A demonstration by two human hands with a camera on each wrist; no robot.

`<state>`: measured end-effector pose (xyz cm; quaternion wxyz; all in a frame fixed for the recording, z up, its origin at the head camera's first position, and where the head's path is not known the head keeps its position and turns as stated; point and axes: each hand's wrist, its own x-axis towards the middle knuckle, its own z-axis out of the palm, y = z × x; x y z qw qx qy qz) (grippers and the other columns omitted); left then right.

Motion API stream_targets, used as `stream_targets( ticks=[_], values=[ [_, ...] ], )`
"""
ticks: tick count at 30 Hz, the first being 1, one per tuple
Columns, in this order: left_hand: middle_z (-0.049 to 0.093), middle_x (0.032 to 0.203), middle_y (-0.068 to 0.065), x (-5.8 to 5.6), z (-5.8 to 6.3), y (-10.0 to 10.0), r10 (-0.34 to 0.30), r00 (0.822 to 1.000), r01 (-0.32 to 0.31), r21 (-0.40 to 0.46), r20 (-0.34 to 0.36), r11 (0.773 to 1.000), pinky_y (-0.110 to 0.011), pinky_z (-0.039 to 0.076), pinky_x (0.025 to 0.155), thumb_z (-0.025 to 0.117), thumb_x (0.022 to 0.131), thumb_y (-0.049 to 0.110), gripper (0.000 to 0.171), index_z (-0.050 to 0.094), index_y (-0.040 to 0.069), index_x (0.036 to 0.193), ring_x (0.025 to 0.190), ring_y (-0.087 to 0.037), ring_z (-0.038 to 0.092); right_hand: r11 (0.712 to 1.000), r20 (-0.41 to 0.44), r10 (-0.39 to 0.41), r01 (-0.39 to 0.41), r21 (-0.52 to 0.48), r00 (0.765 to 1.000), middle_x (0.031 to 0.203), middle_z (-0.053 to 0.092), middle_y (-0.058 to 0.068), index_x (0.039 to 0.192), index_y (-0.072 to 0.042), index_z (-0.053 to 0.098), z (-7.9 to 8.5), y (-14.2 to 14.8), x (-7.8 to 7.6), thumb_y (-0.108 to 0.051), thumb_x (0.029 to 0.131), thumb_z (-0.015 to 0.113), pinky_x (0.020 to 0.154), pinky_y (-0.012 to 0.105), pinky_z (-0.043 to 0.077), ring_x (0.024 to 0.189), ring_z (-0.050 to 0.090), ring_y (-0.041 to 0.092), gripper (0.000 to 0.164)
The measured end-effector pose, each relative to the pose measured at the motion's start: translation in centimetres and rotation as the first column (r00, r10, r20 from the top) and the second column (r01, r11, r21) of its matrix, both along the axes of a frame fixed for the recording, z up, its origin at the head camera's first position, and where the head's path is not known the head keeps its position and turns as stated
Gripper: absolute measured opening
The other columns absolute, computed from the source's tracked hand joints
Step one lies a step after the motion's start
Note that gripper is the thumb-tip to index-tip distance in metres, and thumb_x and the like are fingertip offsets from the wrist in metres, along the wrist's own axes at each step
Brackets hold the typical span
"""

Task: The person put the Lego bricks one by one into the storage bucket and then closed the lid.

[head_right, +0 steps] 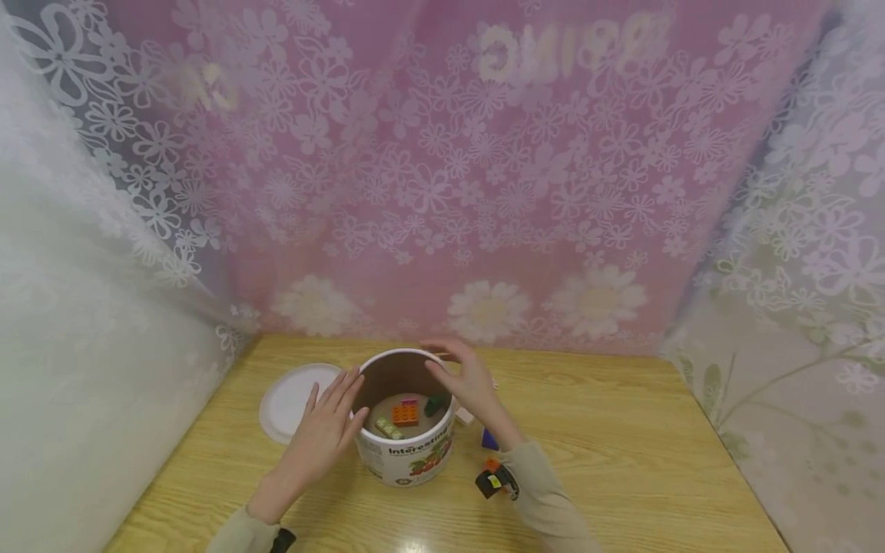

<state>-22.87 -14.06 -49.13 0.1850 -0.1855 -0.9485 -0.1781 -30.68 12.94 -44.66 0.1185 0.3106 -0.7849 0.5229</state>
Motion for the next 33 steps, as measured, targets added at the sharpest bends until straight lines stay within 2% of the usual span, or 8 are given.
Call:
stream_targets(
  ticks=[4,7,14,23,29,33],
  values=[
    [0.031,0.165,-0.009,-0.1,-0.1,0.0,-0.005,1.0,0.005,0.001,0.005,1.0,-0.063,0.015,0.121,0.042,0.108,0.045,0.063,0.04,0.004,0.156,0.153,-0.028,0.024,1.0,-0.037,-0.027,0.026,-0.014,0.999,0.132,0.066,0.014,0.131,-0.006,0.067,-0.4,1.5,0.3,-0.006,0.097,0.068,0.1,0.054,0.05,0.12,0.062,0.032,0.034],
    [0.031,0.165,-0.01,-0.1,-0.1,0.0,-0.007,1.0,0.007,0.0,-0.001,1.0,-0.064,0.015,0.12,0.044,0.108,0.043,0.062,0.04,0.004,0.156,0.153,-0.029,0.026,0.998,-0.053,-0.056,0.056,-0.012,0.997,0.132,0.065,0.015,0.131,-0.004,0.066,-0.9,2.8,0.5,-0.002,0.095,0.068,0.099,0.055,0.05,0.12,0.062,0.033,0.036],
    [0.034,0.163,-0.011,-0.2,-0.2,0.1,-0.007,1.0,0.007,0.008,-0.026,1.0,-0.066,0.018,0.119,0.056,0.104,0.034,0.061,0.042,0.002,0.154,0.15,-0.034,0.031,0.991,0.025,-0.131,0.131,0.021,0.991,0.135,0.064,0.013,0.134,-0.006,0.064,-2.5,6.1,1.4,-0.005,0.096,0.068,0.102,0.05,0.049,0.124,0.059,0.032,0.038],
    [0.034,0.163,-0.011,-0.1,0.0,0.1,0.001,1.0,-0.001,-0.001,-0.017,1.0,-0.066,0.019,0.118,0.052,0.106,0.037,0.061,0.042,0.002,0.154,0.151,-0.032,0.03,0.984,0.076,-0.175,0.172,0.047,0.982,0.133,0.063,0.021,0.134,0.002,0.062,-5.3,9.4,2.1,-0.002,0.096,0.068,0.097,0.047,0.054,0.12,0.06,0.04,0.039],
    [0.033,0.163,-0.011,-0.1,-0.2,0.0,0.0,1.0,0.0,-0.01,-0.015,1.0,-0.065,0.018,0.119,0.045,0.107,0.043,0.062,0.041,0.003,0.155,0.151,-0.032,0.03,0.978,0.144,-0.193,0.18,0.101,0.97,0.133,0.064,0.018,0.135,0.0,0.062,-7.8,10.6,2.3,-0.005,0.096,0.069,0.096,0.055,0.052,0.12,0.061,0.039,0.04],
    [0.033,0.164,-0.01,-0.2,-0.2,0.0,-0.008,1.0,0.008,-0.001,-0.01,1.0,-0.065,0.017,0.119,0.045,0.108,0.042,0.062,0.04,0.004,0.156,0.151,-0.033,0.03,0.978,0.193,-0.189,0.166,0.127,0.963,0.131,0.065,0.018,0.134,0.0,0.063,-9.2,11.0,2.6,-0.004,0.094,0.071,0.096,0.053,0.053,0.119,0.061,0.039,0.04]
  ],
)
